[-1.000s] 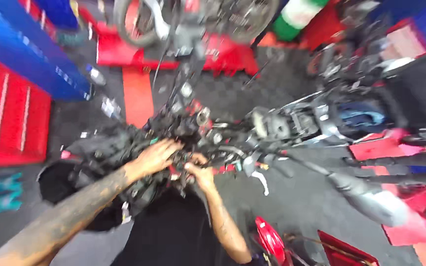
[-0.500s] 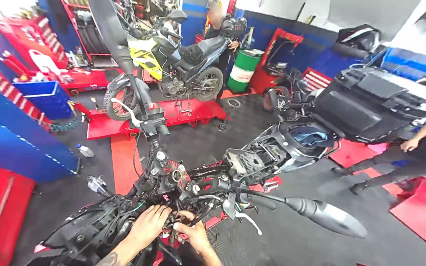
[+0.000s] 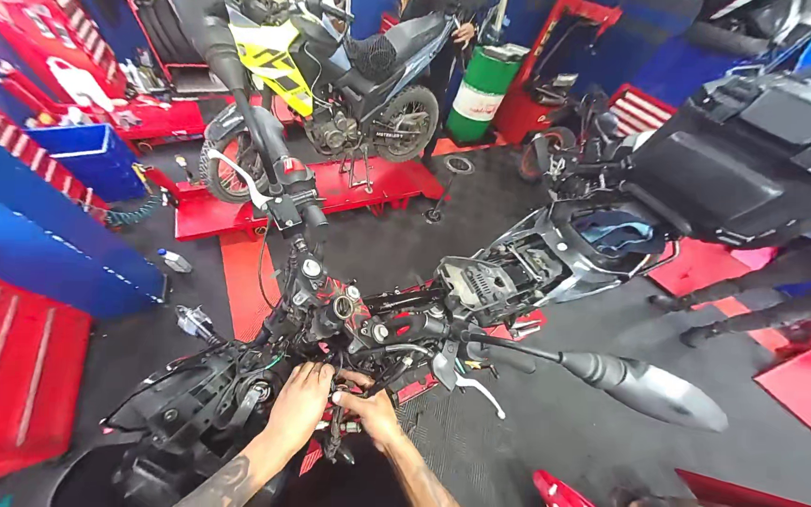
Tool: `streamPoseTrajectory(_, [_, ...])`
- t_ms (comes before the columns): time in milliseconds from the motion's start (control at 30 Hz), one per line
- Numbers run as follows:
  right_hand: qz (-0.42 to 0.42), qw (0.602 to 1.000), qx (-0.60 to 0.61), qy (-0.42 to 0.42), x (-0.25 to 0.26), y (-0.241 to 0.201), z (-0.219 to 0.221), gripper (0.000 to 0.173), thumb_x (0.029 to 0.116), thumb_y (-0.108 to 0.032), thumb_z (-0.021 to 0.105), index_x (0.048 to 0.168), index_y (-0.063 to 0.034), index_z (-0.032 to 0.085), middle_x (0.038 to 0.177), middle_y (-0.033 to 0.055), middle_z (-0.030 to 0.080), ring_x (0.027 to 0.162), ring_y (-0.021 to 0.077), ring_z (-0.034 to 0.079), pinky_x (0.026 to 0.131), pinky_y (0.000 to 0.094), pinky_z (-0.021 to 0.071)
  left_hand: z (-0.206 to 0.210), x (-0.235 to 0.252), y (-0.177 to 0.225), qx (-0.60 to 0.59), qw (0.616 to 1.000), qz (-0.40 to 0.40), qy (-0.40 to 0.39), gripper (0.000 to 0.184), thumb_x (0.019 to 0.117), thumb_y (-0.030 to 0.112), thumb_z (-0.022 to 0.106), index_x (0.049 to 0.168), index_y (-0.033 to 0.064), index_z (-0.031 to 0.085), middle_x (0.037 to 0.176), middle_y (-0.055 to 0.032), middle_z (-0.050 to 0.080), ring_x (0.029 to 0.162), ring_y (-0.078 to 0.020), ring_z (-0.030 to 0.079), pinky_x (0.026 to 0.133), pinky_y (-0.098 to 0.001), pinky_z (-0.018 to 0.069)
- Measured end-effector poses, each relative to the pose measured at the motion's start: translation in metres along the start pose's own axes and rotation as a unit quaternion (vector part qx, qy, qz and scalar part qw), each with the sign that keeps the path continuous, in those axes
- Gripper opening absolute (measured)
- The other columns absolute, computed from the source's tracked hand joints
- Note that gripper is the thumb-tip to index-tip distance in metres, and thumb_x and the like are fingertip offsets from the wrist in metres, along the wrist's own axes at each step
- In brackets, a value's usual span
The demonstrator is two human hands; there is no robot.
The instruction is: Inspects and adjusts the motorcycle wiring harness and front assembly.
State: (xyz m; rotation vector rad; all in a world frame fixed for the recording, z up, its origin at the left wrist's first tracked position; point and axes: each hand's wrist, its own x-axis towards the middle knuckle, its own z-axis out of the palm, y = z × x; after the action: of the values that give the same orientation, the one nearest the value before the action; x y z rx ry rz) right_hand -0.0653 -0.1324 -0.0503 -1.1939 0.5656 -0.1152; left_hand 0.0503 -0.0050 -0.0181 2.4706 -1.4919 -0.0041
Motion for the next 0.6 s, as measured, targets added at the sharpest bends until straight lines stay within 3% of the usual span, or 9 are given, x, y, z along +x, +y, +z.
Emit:
streamPoseTrajectory(67, [0.027, 0.999, 0.012, -0.029, 0.002, -0.002, -0.002, 0.05, 0.09, -0.017, 0.076, 0.137, -0.0073, 0.063, 0.119, 0.011, 0.071, 0.09, 0.0187, 0.07, 0.076, 0.0373, 0.0615, -0.005, 0.0, 0.003, -0.03, 1.0, 0.006, -0.004, 0.035, 0.0877, 0.002, 0.072, 0.122, -0.0006, 0.063, 0.115, -0.0209, 0.07, 0.115, -0.0384, 0.066, 0.103, -0.051, 0.0521])
streamPoseTrajectory(133, [0.035, 0.999, 0.012, -0.032, -0.004, 0.002, -0.003, 0.049, 0.0918, -0.018, 0.074, 0.138, -0.0057, 0.062, 0.115, 0.0117, 0.071, 0.084, 0.0186, 0.07, 0.071, 0.0368, 0.0621, -0.019, -0.01, 0.004, -0.151, 0.987, -0.03, -0.055, 0.061, 0.0903, 0.007, 0.071, 0.146, -0.0005, 0.048, 0.136, -0.0268, 0.058, 0.131, -0.0426, 0.055, 0.112, -0.0552, 0.0443])
streamPoseTrajectory(200, [0.024, 0.999, 0.019, -0.034, -0.005, 0.014, 0.0, 0.045, 0.0935, -0.016, 0.072, 0.136, -0.0013, 0.063, 0.114, 0.0126, 0.072, 0.082, 0.0182, 0.07, 0.069, 0.0354, 0.0623, -0.039, -0.026, -0.004, -0.287, 0.949, -0.112, -0.07, 0.086, 0.0845, 0.015, 0.075, 0.159, 0.0074, 0.033, 0.15, -0.0212, 0.048, 0.138, -0.0341, 0.048, 0.115, -0.0503, 0.0438])
streamPoseTrajectory(267, [-0.004, 0.999, 0.031, -0.038, 0.004, 0.017, -0.002, 0.042, 0.0948, -0.013, 0.069, 0.133, 0.0025, 0.063, 0.111, 0.0143, 0.072, 0.083, 0.0199, 0.071, 0.071, 0.0364, 0.0631, -0.057, -0.035, -0.014, -0.303, 0.936, -0.174, -0.022, 0.074, 0.0854, 0.019, 0.074, 0.153, 0.0079, 0.043, 0.147, -0.0181, 0.051, 0.132, -0.03, 0.054, 0.108, -0.0491, 0.0496])
streamPoseTrajectory(333, [-0.015, 0.998, 0.04, -0.04, 0.007, 0.017, -0.003, 0.039, 0.0962, -0.011, 0.067, 0.132, 0.0036, 0.064, 0.11, 0.0154, 0.072, 0.084, 0.0217, 0.072, 0.072, 0.0374, 0.0633, -0.062, -0.045, -0.012, -0.257, 0.939, -0.23, 0.012, 0.047, 0.0948, 0.034, 0.07, 0.132, 0.0054, 0.062, 0.131, -0.0162, 0.062, 0.115, -0.0257, 0.065, 0.097, -0.0451, 0.0568])
streamPoseTrajectory(367, [-0.014, 0.998, 0.042, -0.041, 0.006, 0.018, -0.003, 0.038, 0.0964, -0.011, 0.067, 0.131, 0.0037, 0.064, 0.11, 0.0157, 0.072, 0.084, 0.0221, 0.072, 0.072, 0.0378, 0.0634, -0.059, -0.05, -0.007, -0.243, 0.937, -0.25, 0.005, 0.046, 0.0971, 0.042, 0.067, 0.125, 0.0048, 0.066, 0.123, -0.0147, 0.067, 0.109, -0.0243, 0.068, 0.094, -0.0447, 0.0579])
streamPoseTrajectory(467, [-0.023, 0.998, 0.043, -0.046, 0.007, 0.018, -0.002, 0.037, 0.0953, -0.009, 0.068, 0.129, 0.0047, 0.065, 0.11, 0.0162, 0.072, 0.085, 0.0221, 0.072, 0.073, 0.0376, 0.0636, -0.04, -0.049, 0.008, -0.218, 0.941, -0.26, -0.004, 0.049, 0.0967, 0.048, 0.067, 0.118, 0.0038, 0.068, 0.11, -0.0133, 0.072, 0.102, -0.0248, 0.071, 0.091, -0.0462, 0.0587])
streamPoseTrajectory(600, [-0.032, 0.998, 0.031, -0.042, 0.008, 0.013, -0.002, 0.036, 0.0937, -0.009, 0.07, 0.127, 0.004, 0.067, 0.111, 0.0151, 0.073, 0.086, 0.0206, 0.072, 0.073, 0.0362, 0.0632, -0.028, -0.038, 0.015, -0.169, 0.95, -0.261, 0.023, 0.037, 0.0993, 0.039, 0.064, 0.11, 0.0047, 0.069, 0.103, -0.0132, 0.073, 0.097, -0.0275, 0.073, 0.087, -0.0483, 0.059])
